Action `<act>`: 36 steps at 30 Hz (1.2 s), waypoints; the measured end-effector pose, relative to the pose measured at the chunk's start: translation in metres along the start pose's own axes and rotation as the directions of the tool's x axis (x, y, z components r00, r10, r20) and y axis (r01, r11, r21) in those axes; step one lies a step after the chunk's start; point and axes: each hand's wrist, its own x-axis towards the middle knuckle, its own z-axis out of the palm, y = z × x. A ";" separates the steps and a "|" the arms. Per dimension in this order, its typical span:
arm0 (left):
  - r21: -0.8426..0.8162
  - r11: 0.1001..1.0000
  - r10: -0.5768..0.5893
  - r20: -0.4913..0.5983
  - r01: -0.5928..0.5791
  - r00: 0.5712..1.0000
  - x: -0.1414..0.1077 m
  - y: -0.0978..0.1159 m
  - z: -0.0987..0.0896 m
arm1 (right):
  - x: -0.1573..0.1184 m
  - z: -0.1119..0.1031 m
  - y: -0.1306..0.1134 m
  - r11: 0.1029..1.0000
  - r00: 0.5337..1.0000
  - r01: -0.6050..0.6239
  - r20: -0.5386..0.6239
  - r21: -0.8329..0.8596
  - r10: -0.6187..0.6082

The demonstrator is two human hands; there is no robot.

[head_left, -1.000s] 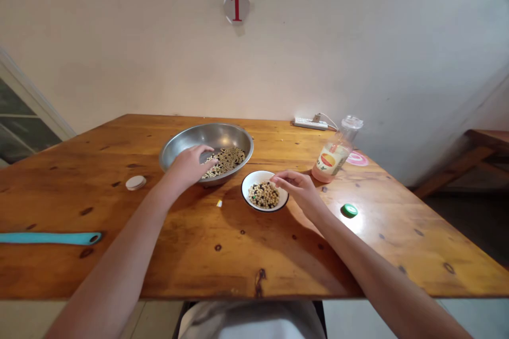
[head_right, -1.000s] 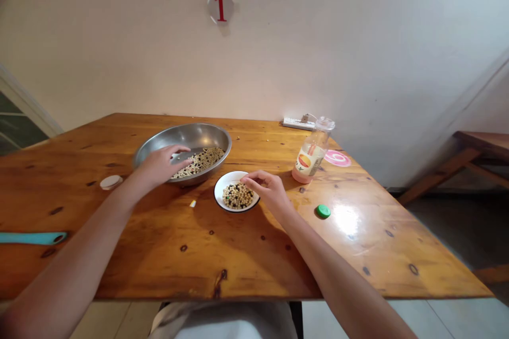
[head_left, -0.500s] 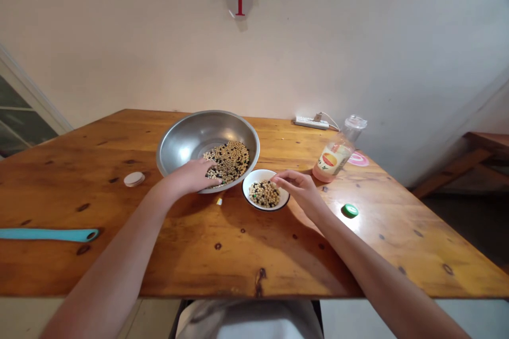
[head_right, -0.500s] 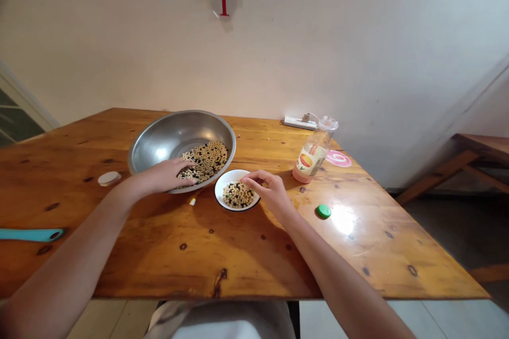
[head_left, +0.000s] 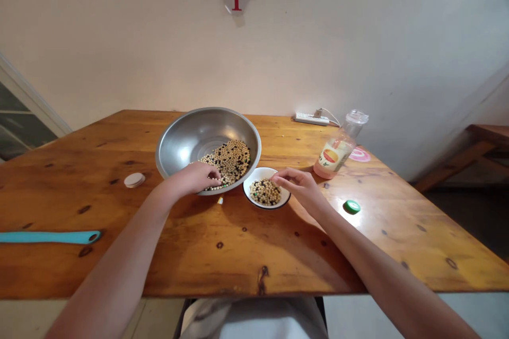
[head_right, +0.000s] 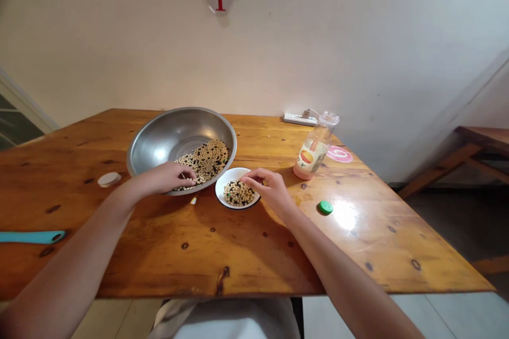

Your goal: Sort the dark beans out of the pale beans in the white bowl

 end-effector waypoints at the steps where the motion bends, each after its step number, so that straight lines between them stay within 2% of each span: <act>1: -0.005 1.000 0.008 -0.004 -0.008 1.000 0.000 0.001 0.000 | 0.000 0.000 0.001 1.000 1.000 0.001 0.001 0.001 -0.001; 10: -0.043 0.997 0.063 -0.087 -0.067 0.994 0.000 0.001 0.000 | 0.002 0.001 0.002 1.000 1.000 -0.003 -0.017 -0.004 0.003; 17: 0.004 0.997 0.080 -0.271 -0.082 0.959 -0.003 0.005 0.000 | 0.000 0.001 -0.001 1.000 0.999 0.010 -0.031 0.006 -0.010; 20: 0.056 0.998 0.053 -0.394 -0.034 0.918 -0.005 0.010 -0.002 | 0.000 0.001 -0.001 1.000 0.999 0.020 -0.042 0.016 -0.019; 25: 0.118 0.992 0.110 -0.585 -0.050 0.804 -0.008 0.016 -0.004 | 0.000 0.002 0.000 0.999 0.998 0.019 -0.058 0.042 -0.016; 27: 0.120 0.987 0.157 -0.657 -0.103 0.738 -0.010 0.020 -0.003 | 0.000 0.002 0.000 0.999 0.998 0.014 -0.067 0.052 -0.011; 29: 0.115 0.973 0.219 -0.737 -0.201 0.640 -0.013 0.026 -0.001 | 0.000 0.002 0.000 0.998 0.997 0.007 -0.080 0.070 -0.001; 32: 0.104 0.907 0.312 -0.818 -0.408 0.484 -0.018 0.039 0.005 | 0.000 0.002 0.000 0.992 0.997 -0.008 -0.078 0.122 0.017; 34: 0.099 0.853 0.352 -0.834 -0.513 0.425 -0.020 0.047 0.010 | -0.001 0.002 -0.002 0.986 0.996 -0.014 -0.080 0.167 0.028; 36: 0.085 0.817 0.370 -0.836 -0.571 0.405 -0.022 0.054 0.015 | -0.002 0.002 -0.004 0.980 0.995 -0.008 -0.092 0.198 0.026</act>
